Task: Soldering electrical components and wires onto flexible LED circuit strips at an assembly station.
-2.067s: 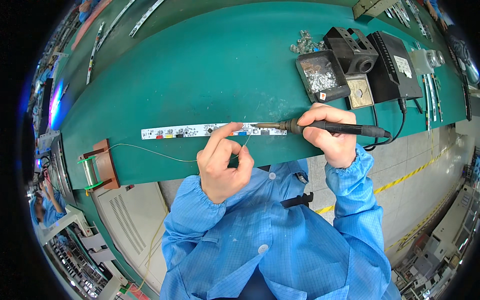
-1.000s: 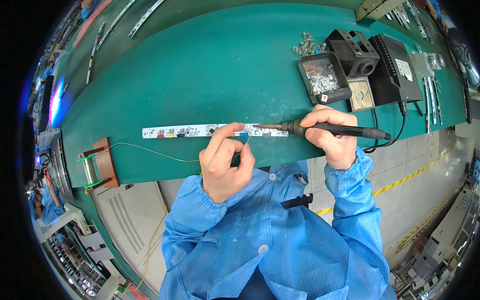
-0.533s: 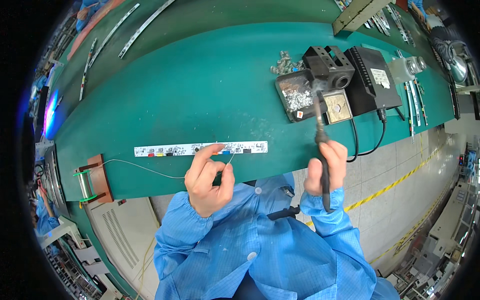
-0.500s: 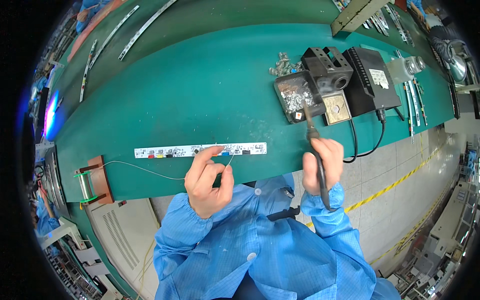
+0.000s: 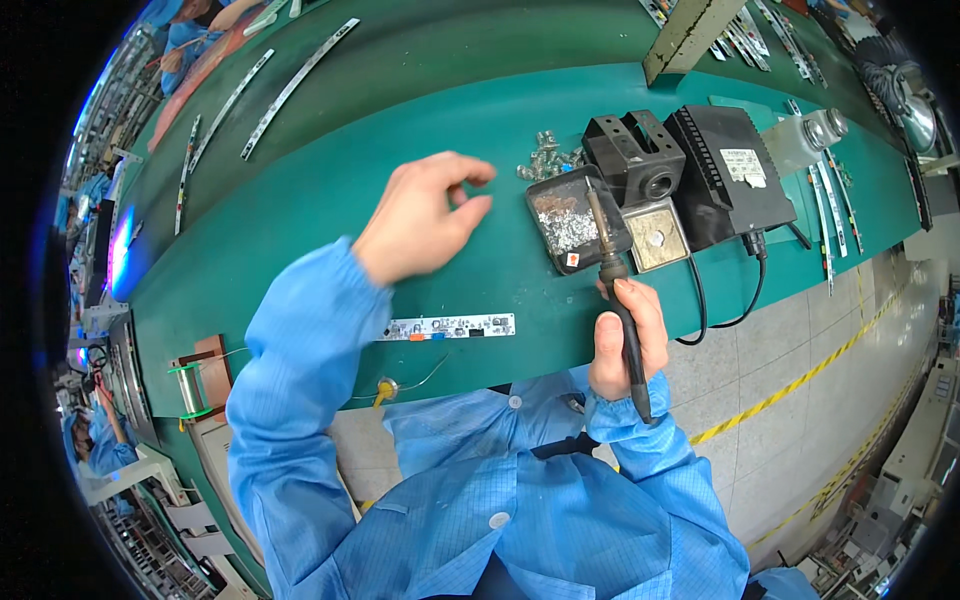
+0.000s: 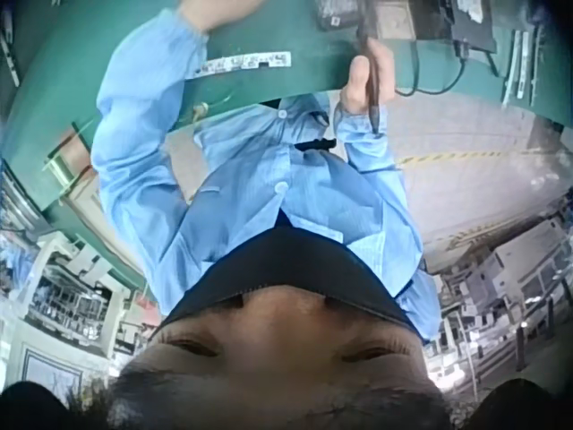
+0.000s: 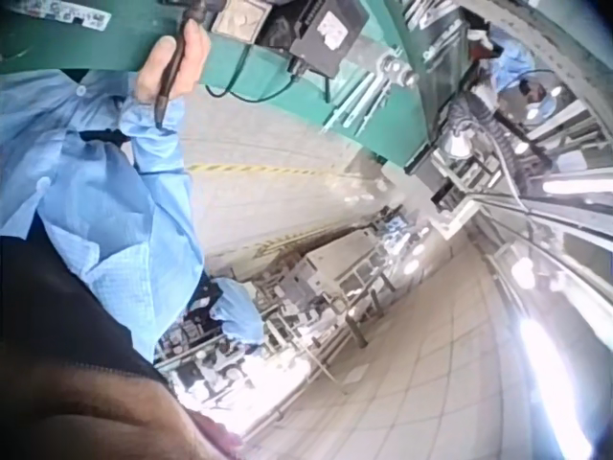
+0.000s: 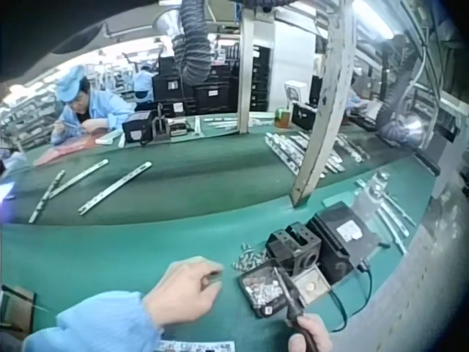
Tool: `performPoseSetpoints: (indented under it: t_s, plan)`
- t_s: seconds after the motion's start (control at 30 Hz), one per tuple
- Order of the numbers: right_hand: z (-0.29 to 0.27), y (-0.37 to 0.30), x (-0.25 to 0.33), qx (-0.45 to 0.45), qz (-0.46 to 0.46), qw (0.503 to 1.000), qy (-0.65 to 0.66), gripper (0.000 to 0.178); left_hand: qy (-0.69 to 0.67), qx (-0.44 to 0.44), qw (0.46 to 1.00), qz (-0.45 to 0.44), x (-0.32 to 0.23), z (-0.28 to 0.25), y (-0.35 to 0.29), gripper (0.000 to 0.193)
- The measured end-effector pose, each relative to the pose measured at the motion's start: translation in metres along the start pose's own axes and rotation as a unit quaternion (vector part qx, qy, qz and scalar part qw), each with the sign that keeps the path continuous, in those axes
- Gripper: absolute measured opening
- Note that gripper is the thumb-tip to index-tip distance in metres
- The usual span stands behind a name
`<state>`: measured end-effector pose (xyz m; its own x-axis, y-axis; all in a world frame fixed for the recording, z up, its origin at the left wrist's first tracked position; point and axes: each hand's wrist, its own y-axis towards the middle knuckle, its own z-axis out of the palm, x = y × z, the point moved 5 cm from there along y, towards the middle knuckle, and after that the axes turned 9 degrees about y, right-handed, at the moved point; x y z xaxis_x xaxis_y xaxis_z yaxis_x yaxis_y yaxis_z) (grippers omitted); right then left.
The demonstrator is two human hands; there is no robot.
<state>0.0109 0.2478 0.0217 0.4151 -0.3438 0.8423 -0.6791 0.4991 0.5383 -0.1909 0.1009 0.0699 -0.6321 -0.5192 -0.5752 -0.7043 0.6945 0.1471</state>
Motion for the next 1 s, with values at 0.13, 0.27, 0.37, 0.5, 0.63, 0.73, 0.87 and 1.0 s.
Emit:
performPoseSetpoints:
  t_s: [0.13, 0.27, 0.37, 0.5, 0.63, 0.73, 0.87, 1.0]
  plan:
    - [0.001, -0.001, -0.002, -0.007, 0.011, 1.0, 0.016, 0.037, -0.013, 0.037, 0.998, -0.052, 0.02, 0.033, 0.034, 0.026]
    - [0.002, -0.001, -0.001, 0.012, -0.013, 1.0, 0.008, 0.036, 0.043, 0.04, 0.998, -0.03, 0.021, 0.044, 0.045, 0.024]
    - [0.002, 0.0, 0.001, 0.02, -0.025, 0.999, -0.003, 0.036, 0.065, 0.043, 0.997, -0.026, 0.019, 0.045, 0.046, 0.021]
    - [0.001, 0.002, 0.001, 0.03, -0.036, 0.999, -0.011, 0.036, 0.048, 0.013, 0.998, -0.025, 0.021, 0.045, 0.046, 0.017]
    - [0.0, 0.001, 0.001, 0.026, -0.033, 0.999, -0.012, 0.036, 0.036, 0.004, 0.999, -0.02, 0.017, 0.044, 0.047, 0.017]
    - [0.0, 0.0, 0.001, 0.021, -0.03, 0.999, -0.012, 0.036, 0.021, 0.039, 0.999, -0.023, 0.017, 0.046, 0.046, 0.018]
    - [0.002, -0.001, 0.001, 0.03, -0.018, 0.999, -0.008, 0.037, 0.008, 0.003, 1.0, 0.002, 0.026, 0.041, 0.04, 0.017]
    - [-0.001, -0.004, -0.002, 0.02, 0.004, 0.999, -0.028, 0.042, 0.016, -0.081, 0.995, 0.049, 0.02, 0.005, 0.027, 0.017]
